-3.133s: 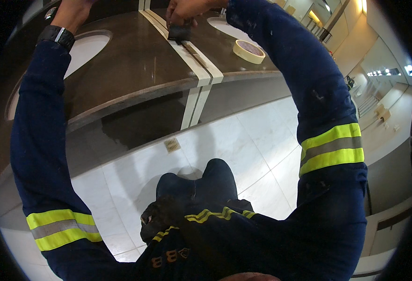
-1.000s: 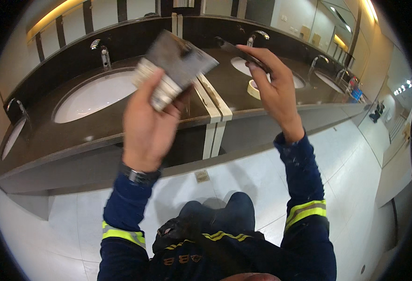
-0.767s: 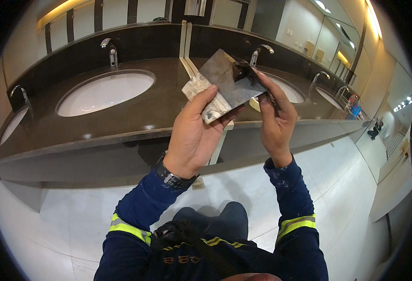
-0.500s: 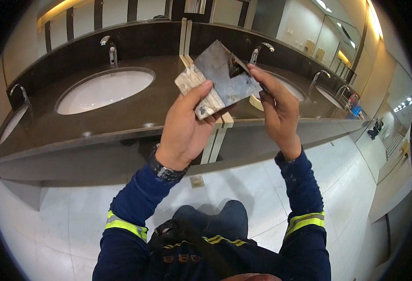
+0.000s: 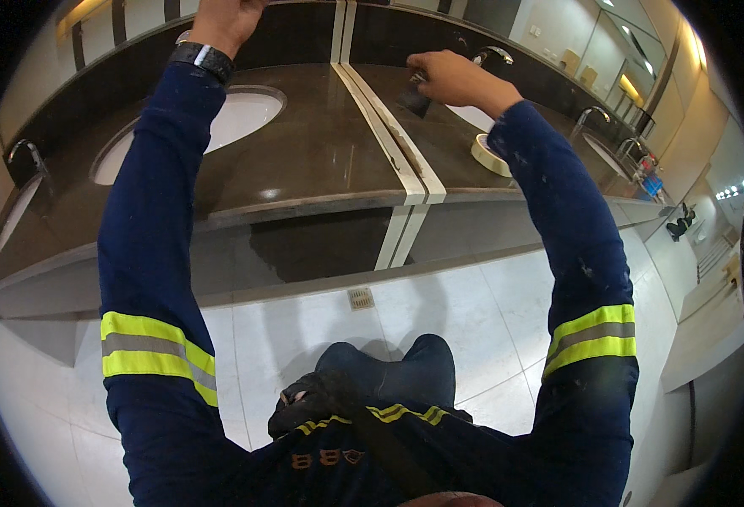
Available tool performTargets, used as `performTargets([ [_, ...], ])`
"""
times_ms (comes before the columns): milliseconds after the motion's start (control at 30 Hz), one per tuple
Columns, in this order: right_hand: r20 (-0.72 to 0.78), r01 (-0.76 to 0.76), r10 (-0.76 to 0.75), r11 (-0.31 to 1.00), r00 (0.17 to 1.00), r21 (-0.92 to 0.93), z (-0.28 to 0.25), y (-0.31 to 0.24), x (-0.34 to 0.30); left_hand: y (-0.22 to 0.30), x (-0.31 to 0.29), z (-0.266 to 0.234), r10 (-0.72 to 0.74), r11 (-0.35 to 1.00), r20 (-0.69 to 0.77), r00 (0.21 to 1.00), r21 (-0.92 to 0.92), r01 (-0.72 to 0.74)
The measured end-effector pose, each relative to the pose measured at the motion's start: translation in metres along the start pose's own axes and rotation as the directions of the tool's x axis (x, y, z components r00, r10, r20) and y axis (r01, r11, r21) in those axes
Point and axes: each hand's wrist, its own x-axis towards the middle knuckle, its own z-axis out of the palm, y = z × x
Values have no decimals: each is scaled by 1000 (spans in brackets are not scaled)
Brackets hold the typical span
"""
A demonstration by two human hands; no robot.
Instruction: The person scoops a dark paste from a container onto a small trowel and spreads it along a taped seam on a bathroom countertop. They repeatedly smooth the paste into the seam using the trowel and a larger flat tool, working along the length of the joint between sinks.
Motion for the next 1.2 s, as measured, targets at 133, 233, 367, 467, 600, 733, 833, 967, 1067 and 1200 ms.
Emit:
performTargets([
  [133,233,-173,165,985,958,14,-5,-32,40,-29,2,-61,-110,985,-157,981,117,129],
  [233,387,-262,263,963,884,-57,-25,-51,45,-43,1,-66,-143,967,-187,972,185,177],
  [367,479,-272,321,947,817,-171,-43,-85,46,-45,-2,-46,-147,966,-183,972,183,180],
  [467,494,-194,265,962,828,-191,-36,-96,54,-40,2,-60,-144,961,-169,975,212,179],
  [600,477,-221,340,931,810,-290,-30,-107,60,-44,2,-56,-155,957,-140,978,225,184],
  [733,512,-168,258,962,820,-215,-46,-115,59,-46,-11,-44,-146,941,-168,975,282,189],
  [833,469,-125,231,961,853,-246,-44,-118,55,-50,-13,-53,-152,931,-169,974,308,198],
  [967,446,-129,234,958,864,-254,-40,-115,49,-55,-11,-54,-141,929,-167,976,317,189],
  [1067,489,-172,293,945,822,-277,-37,-102,39,-76,-9,-44,-177,932,-130,976,296,208],
  [1200,372,-2,94,971,924,-241,-23,-114,68,-66,64,-171,-294,955,88,952,-9,296],
])
